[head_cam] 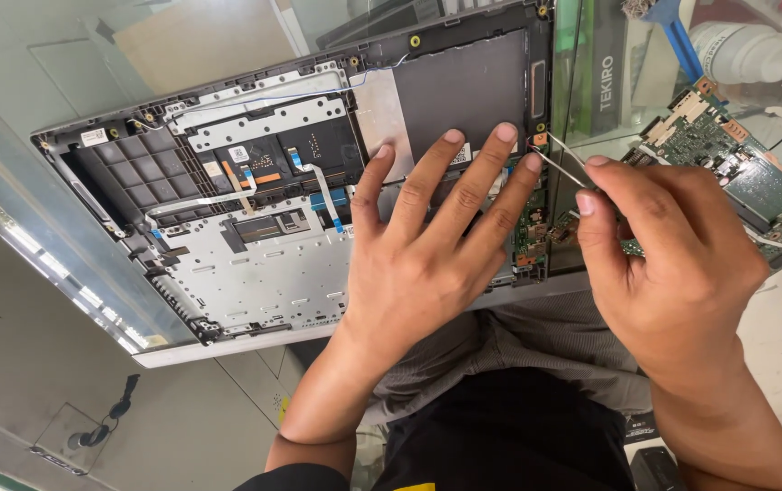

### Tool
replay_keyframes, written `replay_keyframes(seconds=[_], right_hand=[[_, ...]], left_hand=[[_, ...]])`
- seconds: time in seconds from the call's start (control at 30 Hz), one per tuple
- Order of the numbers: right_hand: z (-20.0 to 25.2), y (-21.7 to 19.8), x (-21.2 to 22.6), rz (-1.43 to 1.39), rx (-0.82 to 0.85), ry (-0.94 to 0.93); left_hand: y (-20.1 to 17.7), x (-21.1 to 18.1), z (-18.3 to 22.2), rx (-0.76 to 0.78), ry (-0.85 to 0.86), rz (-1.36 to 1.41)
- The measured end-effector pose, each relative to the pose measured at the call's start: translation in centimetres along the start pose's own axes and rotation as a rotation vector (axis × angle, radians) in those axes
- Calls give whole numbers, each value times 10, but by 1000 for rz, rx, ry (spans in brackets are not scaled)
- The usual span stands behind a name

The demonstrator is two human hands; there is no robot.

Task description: Repairing a laptop by connecting internal ribbon cables and components

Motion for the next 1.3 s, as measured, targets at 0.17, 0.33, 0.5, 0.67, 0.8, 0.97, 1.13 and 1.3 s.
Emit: replay_keyframes(seconds=[0.17, 0.33, 0.5, 0.67, 0.8, 0.97, 1.13, 1.3], right_hand=[[-2, 1, 2, -15, -9, 28], [0, 2, 3, -7, -23, 55], [0, 2, 7, 2, -61, 46], [-1, 1, 5, -20, -30, 61], [-3, 1, 4, -41, -8, 57], [-5, -1, 4, -59, 18, 53], [-2, -1, 3, -44, 1, 50], [-1, 1, 2, -50, -12, 52]], left_hand=[[0, 0, 0, 8, -12, 2], [0, 0, 0, 13, -12, -1], [-1, 1, 0, 4, -12, 1], [0, 1, 0, 10, -19, 6], [0, 1, 0, 7, -11, 4], [0, 2, 0, 4, -13, 10], [0, 2, -1, -7, -12, 7], [0, 2, -1, -18, -16, 13]])
Point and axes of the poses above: each hand's wrist, its own z-axis away from the middle knuckle, its own y-axis out of the palm, x = y × z, the point moved 5 cm from there along -z, towards the middle knuckle, and after that the axes turned 7 degrees about z, right-handed, at the moved point
